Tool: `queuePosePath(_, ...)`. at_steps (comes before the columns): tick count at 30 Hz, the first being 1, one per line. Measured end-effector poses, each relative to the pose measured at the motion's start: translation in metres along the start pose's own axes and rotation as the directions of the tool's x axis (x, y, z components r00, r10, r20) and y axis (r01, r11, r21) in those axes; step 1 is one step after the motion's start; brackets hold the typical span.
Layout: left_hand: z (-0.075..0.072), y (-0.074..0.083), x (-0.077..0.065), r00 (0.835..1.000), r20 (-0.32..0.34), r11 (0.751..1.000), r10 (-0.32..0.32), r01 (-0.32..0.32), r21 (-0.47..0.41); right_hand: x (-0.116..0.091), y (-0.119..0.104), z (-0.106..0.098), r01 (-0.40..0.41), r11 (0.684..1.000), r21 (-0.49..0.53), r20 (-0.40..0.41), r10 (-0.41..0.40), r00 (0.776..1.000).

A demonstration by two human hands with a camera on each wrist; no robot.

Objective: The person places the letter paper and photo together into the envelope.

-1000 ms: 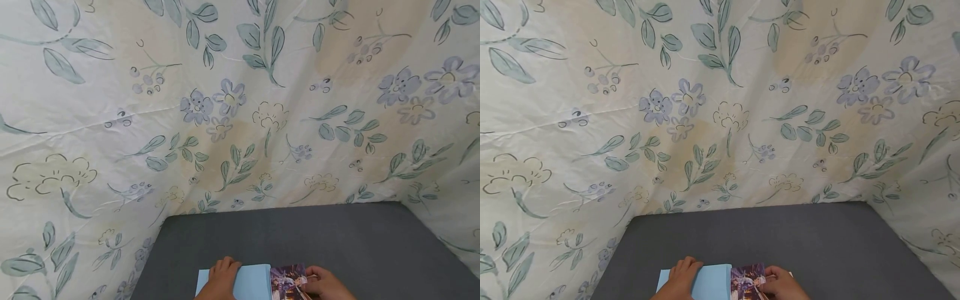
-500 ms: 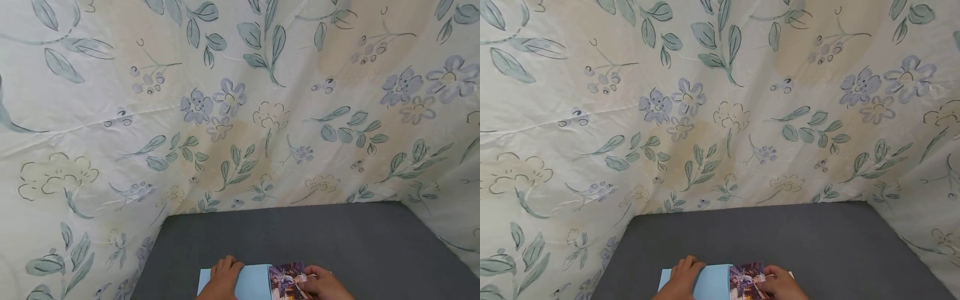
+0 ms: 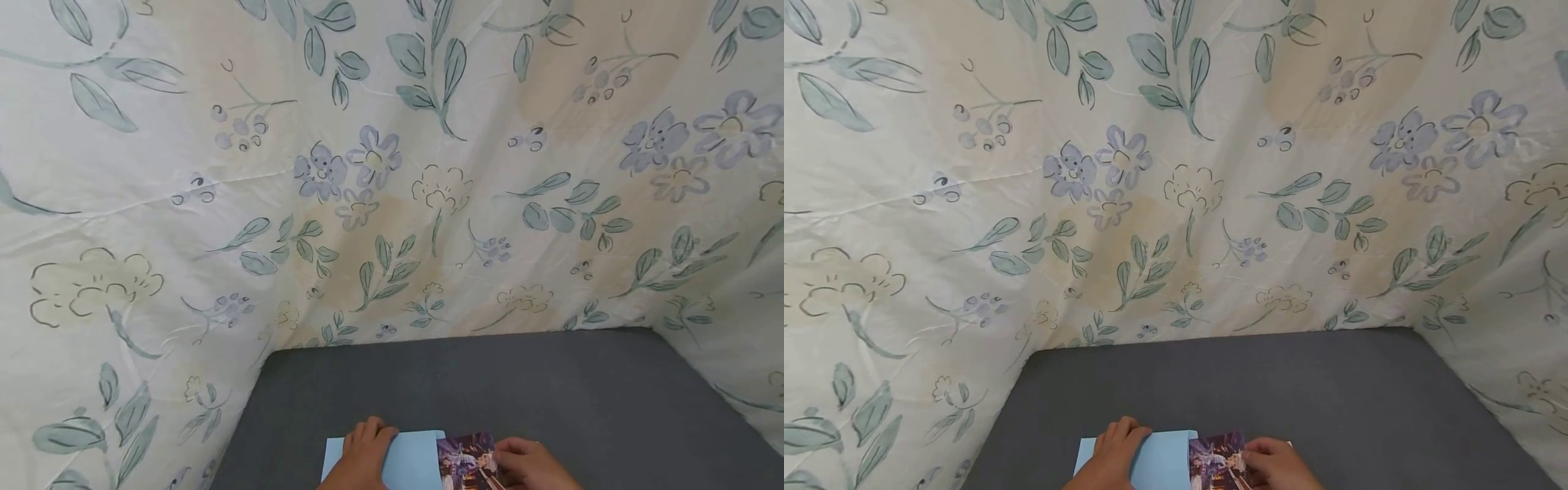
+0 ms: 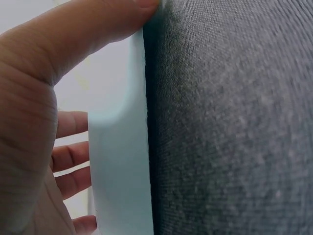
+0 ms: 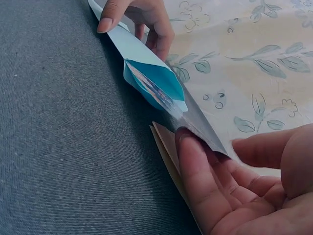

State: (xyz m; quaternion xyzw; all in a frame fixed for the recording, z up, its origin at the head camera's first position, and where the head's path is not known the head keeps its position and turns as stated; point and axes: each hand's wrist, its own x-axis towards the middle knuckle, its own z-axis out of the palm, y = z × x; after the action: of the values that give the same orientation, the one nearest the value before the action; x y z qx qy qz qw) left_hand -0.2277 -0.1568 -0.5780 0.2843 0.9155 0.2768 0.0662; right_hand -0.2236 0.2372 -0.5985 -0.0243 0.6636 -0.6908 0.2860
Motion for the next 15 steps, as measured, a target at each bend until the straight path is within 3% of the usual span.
queuePosePath(5, 0.004, -0.001, 0.000, 0.999, -0.021, 0.999, 0.038, -0.038, 0.027, 0.009, 0.018, -0.008, -0.004, 0.999, 0.039, 0.004, 0.004, 1.000)
queuePosePath(8, 0.002, 0.005, 0.000, 0.999, -0.013, 0.999, 0.030, -0.029, 0.035, 0.005, 0.012, 0.001, -0.011, 0.999, 0.039, 0.008, 0.010, 1.000)
queuePosePath(12, -0.003, 0.011, 0.000, 1.000, 0.018, 0.999, 0.010, -0.011, 0.051, 0.014, 0.025, -0.003, -0.026, 0.995, 0.093, 0.059, 0.020, 0.998)
queuePosePath(15, 0.000, 0.006, 0.001, 0.999, 0.023, 0.999, 0.026, -0.027, 0.045, 0.015, 0.026, 0.000, -0.032, 0.995, 0.098, 0.066, 0.026, 0.997)
